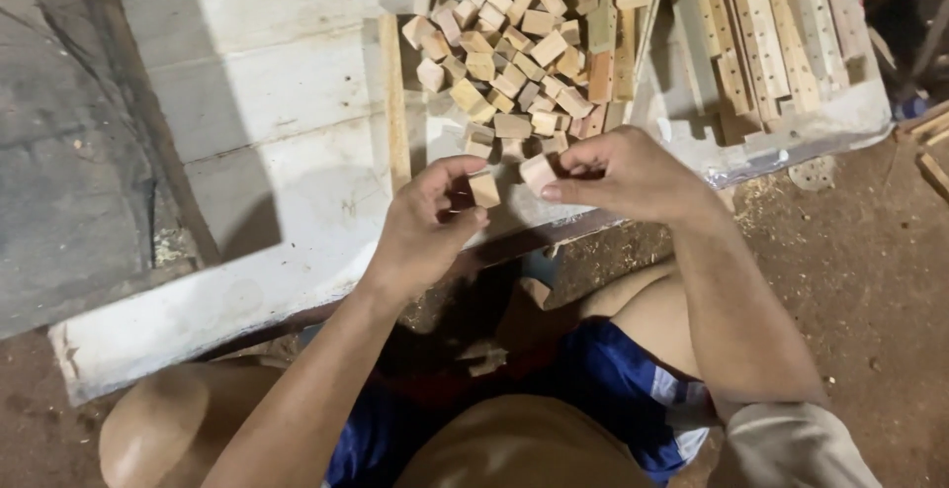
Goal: The person assembles small wooden blocks by applying glue to their ends and attaching them to longer wooden strips. The person repeatedly picks up blocks, applies glue, and presses them onto strips, then places the assembled pieces into a tray.
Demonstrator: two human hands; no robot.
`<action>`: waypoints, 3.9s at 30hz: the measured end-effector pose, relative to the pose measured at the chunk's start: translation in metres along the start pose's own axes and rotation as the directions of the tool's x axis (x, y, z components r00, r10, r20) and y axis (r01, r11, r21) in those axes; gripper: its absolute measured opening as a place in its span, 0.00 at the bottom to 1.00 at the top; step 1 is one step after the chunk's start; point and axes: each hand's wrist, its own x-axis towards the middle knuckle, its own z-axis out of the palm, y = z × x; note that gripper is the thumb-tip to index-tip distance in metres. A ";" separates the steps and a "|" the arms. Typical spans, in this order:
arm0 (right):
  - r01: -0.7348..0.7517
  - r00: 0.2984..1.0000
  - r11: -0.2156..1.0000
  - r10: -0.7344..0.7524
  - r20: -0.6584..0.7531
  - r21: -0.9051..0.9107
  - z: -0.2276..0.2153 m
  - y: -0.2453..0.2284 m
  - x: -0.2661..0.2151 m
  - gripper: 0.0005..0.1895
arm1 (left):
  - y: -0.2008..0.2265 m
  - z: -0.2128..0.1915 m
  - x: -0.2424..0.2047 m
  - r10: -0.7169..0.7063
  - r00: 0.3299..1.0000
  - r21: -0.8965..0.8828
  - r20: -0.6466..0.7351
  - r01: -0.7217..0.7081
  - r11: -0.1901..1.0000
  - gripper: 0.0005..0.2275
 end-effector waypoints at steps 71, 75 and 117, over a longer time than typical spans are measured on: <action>0.008 0.724 0.873 -0.341 -0.599 -0.487 0.015 0.032 0.110 0.08 | 0.048 -0.041 0.081 0.053 0.899 0.009 -0.434 -0.055 0.998 0.16; 0.222 0.622 0.839 -0.515 -0.590 -0.497 0.022 0.019 0.139 0.10 | 0.054 -0.049 0.085 0.042 0.908 0.045 -0.416 -0.025 0.999 0.16; 0.426 0.710 0.857 -0.515 -0.480 -0.290 -0.006 -0.017 0.179 0.25 | 0.032 -0.057 0.086 -0.080 0.965 -0.079 -0.250 0.062 0.995 0.17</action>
